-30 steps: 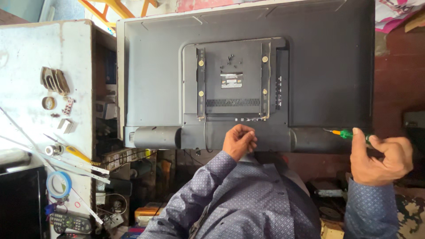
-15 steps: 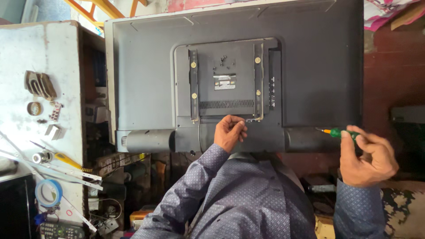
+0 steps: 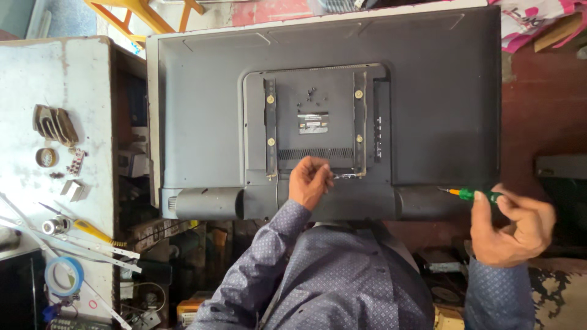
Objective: The person uses a screwdriver to remove screws from the back panel of a television set. They systematically unscrew fasteners around the perimeter and center of the back cover, placing them aside on the workbench.
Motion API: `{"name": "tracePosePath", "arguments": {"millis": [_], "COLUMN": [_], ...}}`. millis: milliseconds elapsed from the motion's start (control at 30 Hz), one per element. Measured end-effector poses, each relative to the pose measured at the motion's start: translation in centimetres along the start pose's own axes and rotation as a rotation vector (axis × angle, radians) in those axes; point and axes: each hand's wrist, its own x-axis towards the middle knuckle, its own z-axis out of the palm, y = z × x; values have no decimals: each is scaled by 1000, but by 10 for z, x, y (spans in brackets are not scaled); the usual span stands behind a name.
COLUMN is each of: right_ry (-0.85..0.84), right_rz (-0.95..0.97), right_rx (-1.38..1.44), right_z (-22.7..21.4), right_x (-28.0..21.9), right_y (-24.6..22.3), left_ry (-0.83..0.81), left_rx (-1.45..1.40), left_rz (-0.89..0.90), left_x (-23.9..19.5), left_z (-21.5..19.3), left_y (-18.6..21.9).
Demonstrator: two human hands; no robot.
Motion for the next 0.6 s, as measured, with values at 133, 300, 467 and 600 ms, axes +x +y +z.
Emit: {"name": "tracePosePath", "arguments": {"millis": [133, 300, 467, 600], "right_ry": [21, 28, -82, -117], "right_rz": [20, 36, 196, 143], "right_rx": [109, -82, 251, 133], "right_z": [4, 3, 17, 27], "right_x": [-9, -7, -14, -21], "right_y": [3, -10, -30, -23], "left_ry": [60, 232, 381, 326], "left_rx": [8, 369, 745, 883], "left_rz": [49, 304, 631, 615], "left_x": [20, 47, 93, 127], "left_z": [-9, -15, -15, -14], "left_y": [22, 54, 80, 92]}}
